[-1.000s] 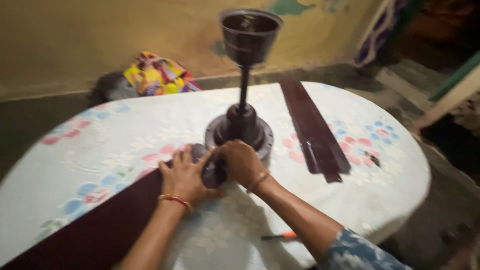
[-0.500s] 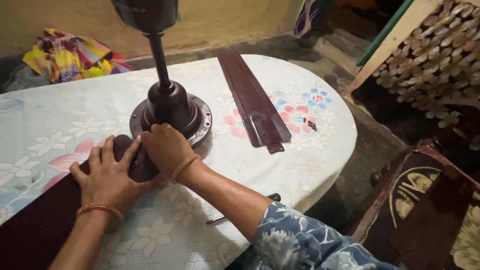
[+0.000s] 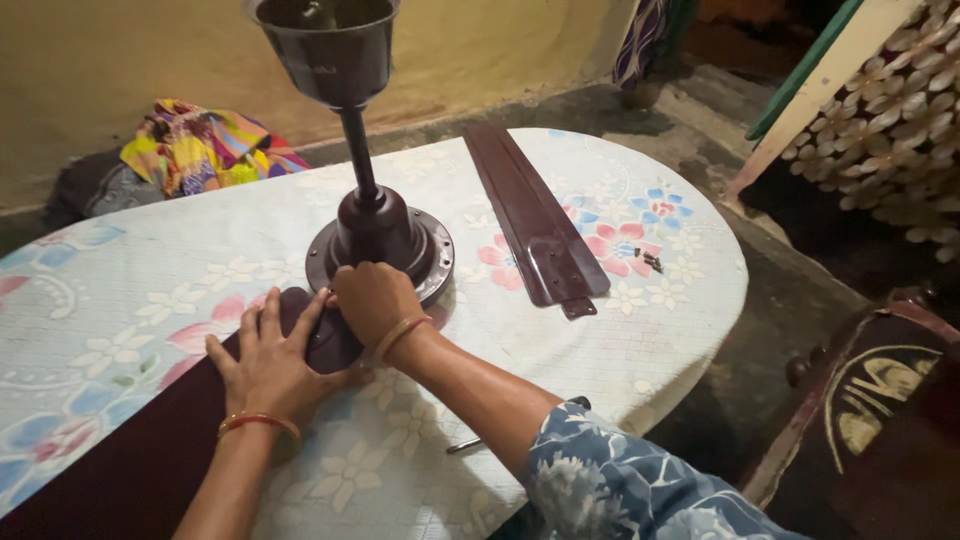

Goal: The person wipes two dark brown fan blades with a dark cloth on a table, then places one blade on a chair and begins attaching the other to the fan motor base using a screwdriver.

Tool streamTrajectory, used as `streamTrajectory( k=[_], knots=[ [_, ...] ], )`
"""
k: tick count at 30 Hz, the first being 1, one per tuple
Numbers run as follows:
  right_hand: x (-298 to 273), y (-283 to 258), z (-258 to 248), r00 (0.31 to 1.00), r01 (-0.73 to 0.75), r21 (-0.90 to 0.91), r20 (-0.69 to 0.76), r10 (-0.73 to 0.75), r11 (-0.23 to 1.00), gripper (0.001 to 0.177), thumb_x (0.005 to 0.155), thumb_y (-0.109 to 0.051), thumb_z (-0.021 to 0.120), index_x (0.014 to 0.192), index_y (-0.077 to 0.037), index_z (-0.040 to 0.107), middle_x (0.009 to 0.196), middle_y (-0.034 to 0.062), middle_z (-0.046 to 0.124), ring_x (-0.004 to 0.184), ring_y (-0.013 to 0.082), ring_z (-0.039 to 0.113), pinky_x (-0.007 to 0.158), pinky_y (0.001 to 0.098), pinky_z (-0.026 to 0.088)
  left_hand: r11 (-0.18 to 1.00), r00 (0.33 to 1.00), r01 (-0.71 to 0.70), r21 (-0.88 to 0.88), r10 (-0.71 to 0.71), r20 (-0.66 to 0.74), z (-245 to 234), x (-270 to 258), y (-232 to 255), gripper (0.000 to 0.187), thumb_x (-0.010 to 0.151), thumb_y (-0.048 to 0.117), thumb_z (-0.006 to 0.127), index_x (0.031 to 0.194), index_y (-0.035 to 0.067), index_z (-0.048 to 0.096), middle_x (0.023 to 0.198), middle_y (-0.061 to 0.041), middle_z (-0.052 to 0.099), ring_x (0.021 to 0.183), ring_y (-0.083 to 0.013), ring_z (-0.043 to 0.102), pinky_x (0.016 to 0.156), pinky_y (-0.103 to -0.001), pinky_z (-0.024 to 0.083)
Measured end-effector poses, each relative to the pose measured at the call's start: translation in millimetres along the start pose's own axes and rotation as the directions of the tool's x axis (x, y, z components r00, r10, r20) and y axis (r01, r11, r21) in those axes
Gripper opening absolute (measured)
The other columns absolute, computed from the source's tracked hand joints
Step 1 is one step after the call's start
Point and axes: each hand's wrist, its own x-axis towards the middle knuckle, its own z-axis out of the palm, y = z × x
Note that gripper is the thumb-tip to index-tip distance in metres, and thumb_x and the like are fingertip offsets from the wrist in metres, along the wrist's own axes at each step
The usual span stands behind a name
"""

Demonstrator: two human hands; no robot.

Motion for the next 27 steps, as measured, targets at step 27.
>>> streamTrajectory(
  k=[27],
  knots=[
    [-6.9, 0.4, 9.7, 0.971, 0.236, -0.167, 0.009, -0.237, 0.957, 0.013, 0.094, -0.017, 0.064, 0.096, -0.012, 0.075, 0.102, 0.0096, 0.072, 0.103, 0.0259, 0.067, 0.09, 0.0351, 0.054, 0.981, 0.955, 0.182, -0.07, -0.159, 0.252, 5.9, 16.1, 12.7, 0.101, 0.08, 0.069, 0.073, 0.16, 0.051, 0.014, 0.174, -0.003, -0.004, 0.159, -0.034, -0.005, 0.118, -0.075, 0.005]
  ],
)
